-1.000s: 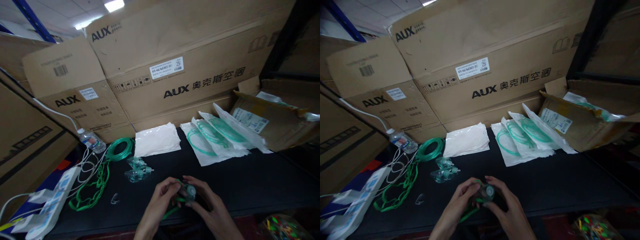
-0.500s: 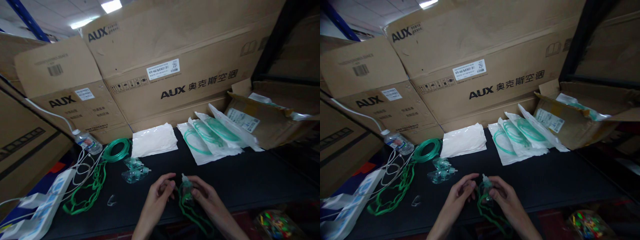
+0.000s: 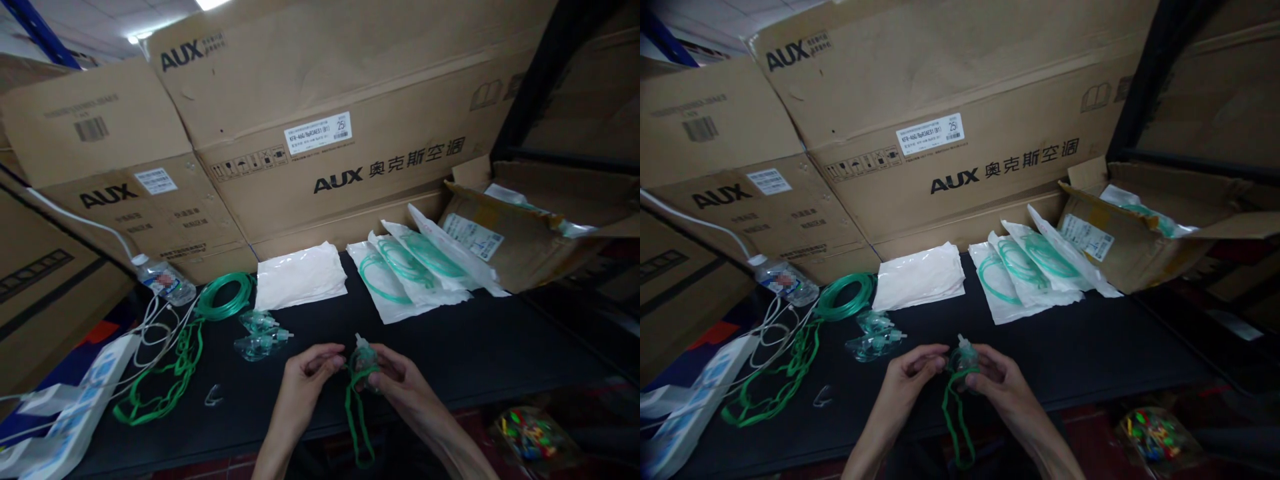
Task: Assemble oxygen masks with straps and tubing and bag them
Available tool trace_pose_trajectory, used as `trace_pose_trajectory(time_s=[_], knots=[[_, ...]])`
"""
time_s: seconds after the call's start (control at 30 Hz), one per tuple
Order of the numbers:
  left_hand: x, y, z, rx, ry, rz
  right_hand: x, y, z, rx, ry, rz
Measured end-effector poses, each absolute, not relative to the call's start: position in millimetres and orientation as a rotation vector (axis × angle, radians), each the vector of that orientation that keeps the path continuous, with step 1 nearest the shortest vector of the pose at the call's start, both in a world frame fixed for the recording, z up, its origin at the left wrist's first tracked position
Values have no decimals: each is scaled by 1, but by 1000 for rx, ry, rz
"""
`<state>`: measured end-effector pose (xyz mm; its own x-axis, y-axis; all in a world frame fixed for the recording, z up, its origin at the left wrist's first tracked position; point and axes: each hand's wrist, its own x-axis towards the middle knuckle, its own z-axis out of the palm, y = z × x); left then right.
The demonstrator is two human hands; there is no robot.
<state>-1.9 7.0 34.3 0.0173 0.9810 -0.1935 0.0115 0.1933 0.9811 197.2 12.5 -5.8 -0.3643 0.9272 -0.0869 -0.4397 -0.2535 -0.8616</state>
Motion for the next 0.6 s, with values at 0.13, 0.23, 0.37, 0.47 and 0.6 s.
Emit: trace_pose_trajectory(time_s=[0.13, 0.23, 0.37, 0.47, 0.6], knots=[[4, -1, 26, 1053, 1254, 1026, 194, 13, -2, -723, -844, 1766], [13, -9, 23, 1073, 1272, 1010, 185, 15, -1, -700, -699, 1796], [12, -15, 35, 1298, 1438, 931, 172, 27, 2, -761, -555, 1832], [-15, -12, 60, 1529, 1603, 899, 172, 43, 6, -831, -538, 1784], [-83, 8, 100, 1774, 1939, 900, 189, 62, 5, -874, -490, 1774]])
